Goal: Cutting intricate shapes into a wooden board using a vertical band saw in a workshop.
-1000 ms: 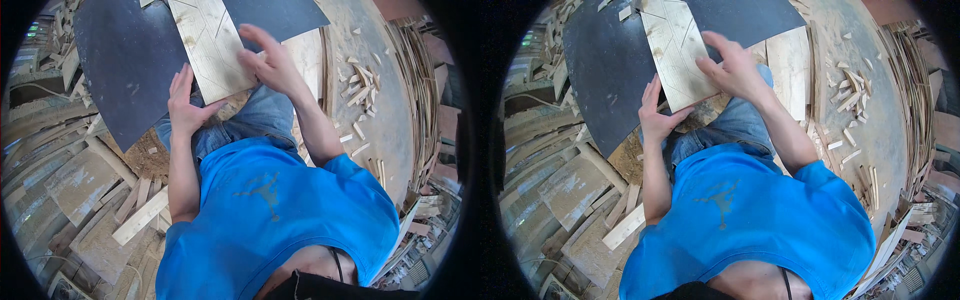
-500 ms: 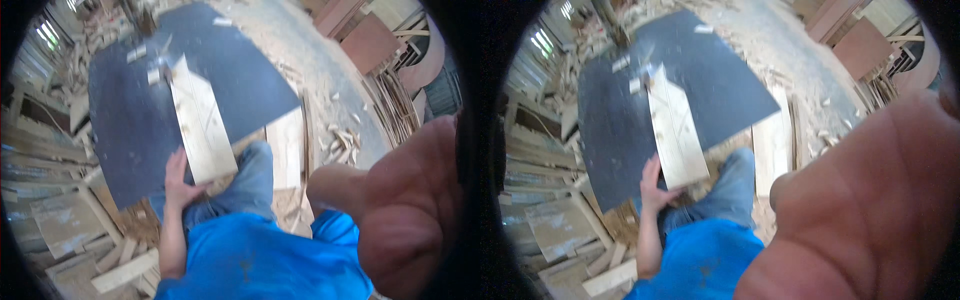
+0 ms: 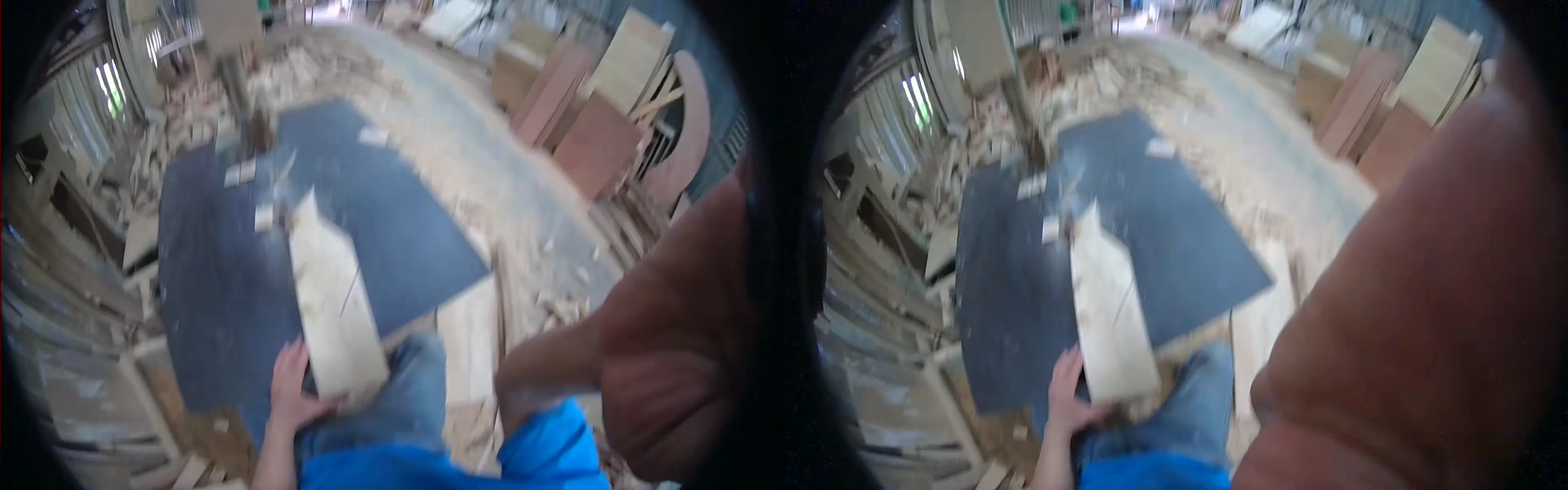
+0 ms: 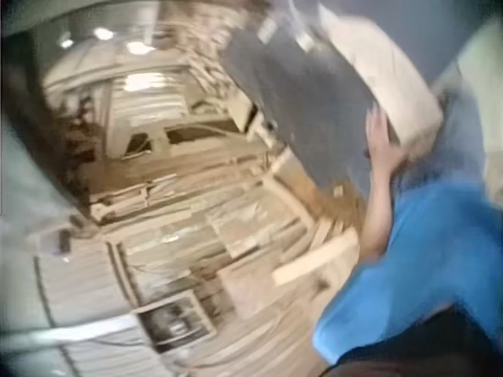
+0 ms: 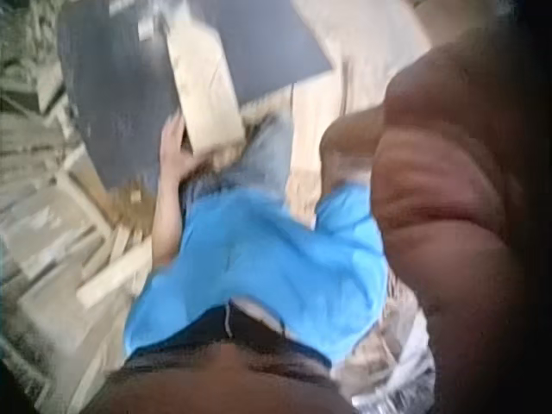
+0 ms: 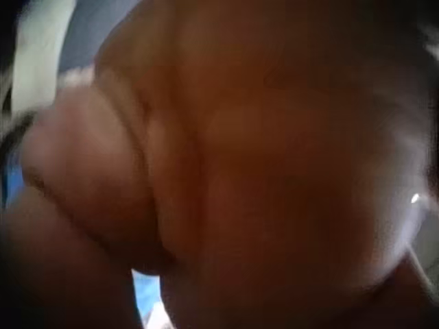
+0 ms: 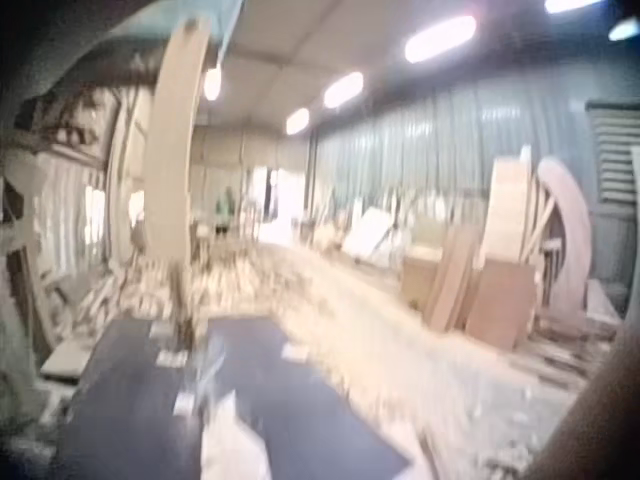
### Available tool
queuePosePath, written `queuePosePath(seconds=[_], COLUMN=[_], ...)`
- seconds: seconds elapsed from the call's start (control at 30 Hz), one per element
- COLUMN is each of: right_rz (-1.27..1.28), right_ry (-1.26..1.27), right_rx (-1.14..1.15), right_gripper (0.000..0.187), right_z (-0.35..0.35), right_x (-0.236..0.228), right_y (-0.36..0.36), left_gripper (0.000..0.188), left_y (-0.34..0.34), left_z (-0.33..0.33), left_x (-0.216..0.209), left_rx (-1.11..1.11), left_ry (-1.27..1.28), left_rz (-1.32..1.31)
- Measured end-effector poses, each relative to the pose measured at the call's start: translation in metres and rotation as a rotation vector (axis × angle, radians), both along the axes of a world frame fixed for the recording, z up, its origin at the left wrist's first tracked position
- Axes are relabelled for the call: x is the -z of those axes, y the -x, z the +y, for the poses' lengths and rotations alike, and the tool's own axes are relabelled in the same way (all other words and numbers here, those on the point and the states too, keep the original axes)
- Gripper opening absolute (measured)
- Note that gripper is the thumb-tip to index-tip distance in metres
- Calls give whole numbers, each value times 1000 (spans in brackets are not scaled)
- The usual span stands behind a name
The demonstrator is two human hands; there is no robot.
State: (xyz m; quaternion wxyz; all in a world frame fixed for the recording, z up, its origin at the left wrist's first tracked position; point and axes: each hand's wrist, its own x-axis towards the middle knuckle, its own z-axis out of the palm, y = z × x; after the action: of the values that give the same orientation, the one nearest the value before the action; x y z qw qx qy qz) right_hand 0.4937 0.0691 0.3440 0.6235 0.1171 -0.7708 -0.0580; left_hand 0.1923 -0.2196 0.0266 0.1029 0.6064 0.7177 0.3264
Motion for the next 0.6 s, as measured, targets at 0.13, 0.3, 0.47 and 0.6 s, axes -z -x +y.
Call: queuePosePath(seconds=[0.13, 0.3, 0.47, 0.6], right_rz=[-61, -285, -1119, -1141], right_ry=[298, 718, 1021, 872], right_rx=[63, 248, 406, 363], right_gripper=[103, 122, 136, 126], right_z=[-4, -79, -120, -115], right_x=[53, 112, 281, 300], right_y=[-58, 44, 46, 64], left_gripper=[119, 121, 121, 121], left_y=[6, 7, 6, 5], left_z=[38, 31, 10, 12], left_x=[5, -6, -8, -6], left_rx=[27, 23, 66, 43], left_ry=[-113, -49, -85, -70], left_rz=[-23, -32, -41, -37])
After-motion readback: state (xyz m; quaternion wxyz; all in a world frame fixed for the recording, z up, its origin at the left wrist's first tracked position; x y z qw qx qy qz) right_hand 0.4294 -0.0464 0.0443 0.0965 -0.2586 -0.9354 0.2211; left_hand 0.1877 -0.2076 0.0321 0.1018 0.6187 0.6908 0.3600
